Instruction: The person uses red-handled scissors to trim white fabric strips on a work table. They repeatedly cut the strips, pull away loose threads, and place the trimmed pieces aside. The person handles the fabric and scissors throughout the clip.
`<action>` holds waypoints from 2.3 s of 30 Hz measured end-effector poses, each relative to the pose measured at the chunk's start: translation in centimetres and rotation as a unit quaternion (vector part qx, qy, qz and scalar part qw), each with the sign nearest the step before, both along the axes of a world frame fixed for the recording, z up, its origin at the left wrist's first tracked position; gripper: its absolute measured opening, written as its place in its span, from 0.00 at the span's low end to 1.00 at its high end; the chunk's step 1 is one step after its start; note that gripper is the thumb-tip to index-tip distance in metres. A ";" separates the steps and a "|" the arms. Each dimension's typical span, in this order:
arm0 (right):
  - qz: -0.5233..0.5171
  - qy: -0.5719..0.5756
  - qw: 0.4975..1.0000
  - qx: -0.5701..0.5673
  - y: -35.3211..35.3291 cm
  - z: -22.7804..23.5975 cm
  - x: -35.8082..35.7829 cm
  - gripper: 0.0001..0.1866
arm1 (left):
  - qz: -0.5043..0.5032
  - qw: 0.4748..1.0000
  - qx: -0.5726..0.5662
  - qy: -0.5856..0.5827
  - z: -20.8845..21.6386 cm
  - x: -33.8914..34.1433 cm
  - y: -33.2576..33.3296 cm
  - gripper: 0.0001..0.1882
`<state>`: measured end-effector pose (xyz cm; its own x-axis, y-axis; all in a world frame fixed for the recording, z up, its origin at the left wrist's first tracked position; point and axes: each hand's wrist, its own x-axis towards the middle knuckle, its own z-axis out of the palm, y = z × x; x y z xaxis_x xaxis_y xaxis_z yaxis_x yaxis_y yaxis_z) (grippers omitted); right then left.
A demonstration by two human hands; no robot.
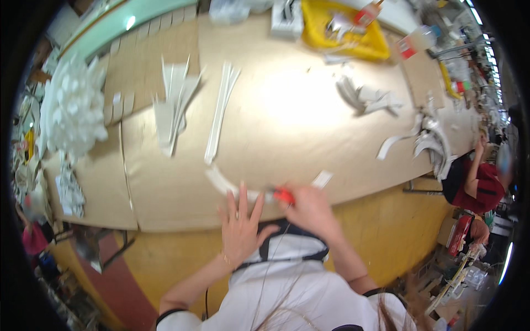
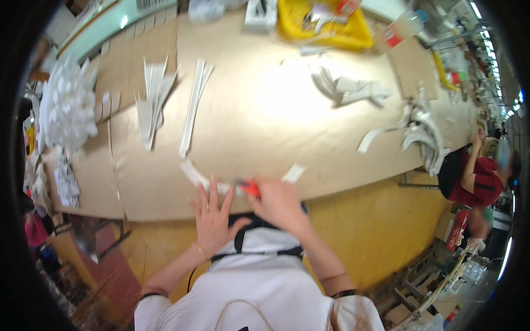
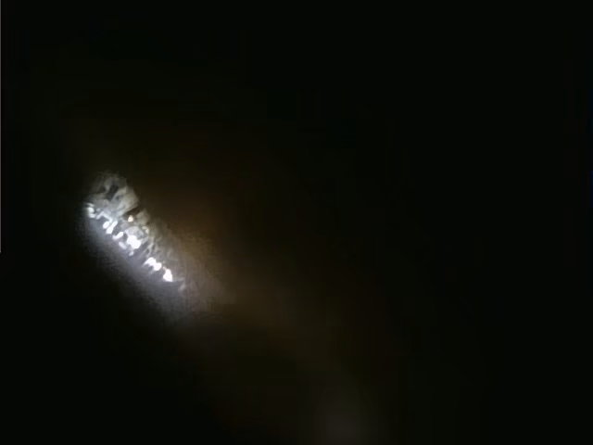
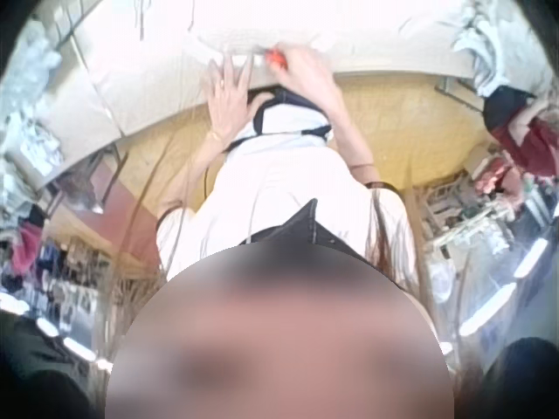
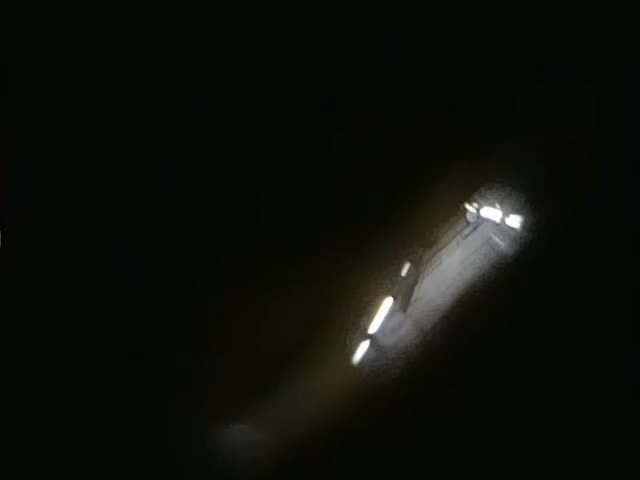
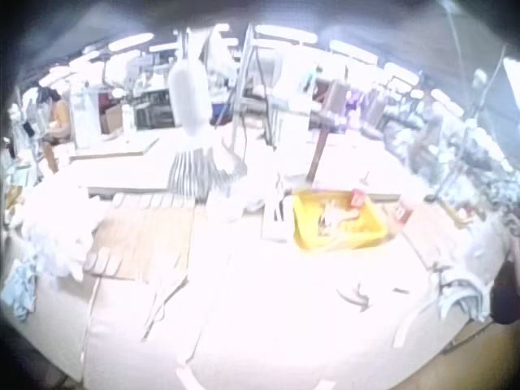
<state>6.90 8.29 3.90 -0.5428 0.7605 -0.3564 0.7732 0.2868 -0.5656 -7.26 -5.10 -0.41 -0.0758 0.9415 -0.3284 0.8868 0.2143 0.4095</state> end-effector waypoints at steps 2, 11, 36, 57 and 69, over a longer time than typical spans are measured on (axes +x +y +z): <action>0.005 -0.013 1.000 -0.016 0.1 0.4 -0.2 0.12 | -0.009 0.997 0.068 -0.023 -0.1 0.0 0.1 0.46; 0.018 0.045 0.999 0.025 -2.0 -0.2 -2.3 0.13 | -0.008 0.990 0.136 0.026 0.2 -2.8 -1.6 0.43; 0.022 0.019 0.998 -0.062 0.3 0.4 0.1 0.12 | 0.024 0.983 0.180 0.024 -1.0 -0.8 -1.8 0.45; -0.024 0.059 0.994 -0.088 -0.5 0.6 0.9 0.09 | 0.046 0.975 0.218 -0.023 -1.8 0.9 -2.1 0.37; -0.015 0.070 0.995 -0.064 -0.9 0.0 1.2 0.11 | 0.100 0.968 0.228 0.002 -1.9 1.6 -1.7 0.36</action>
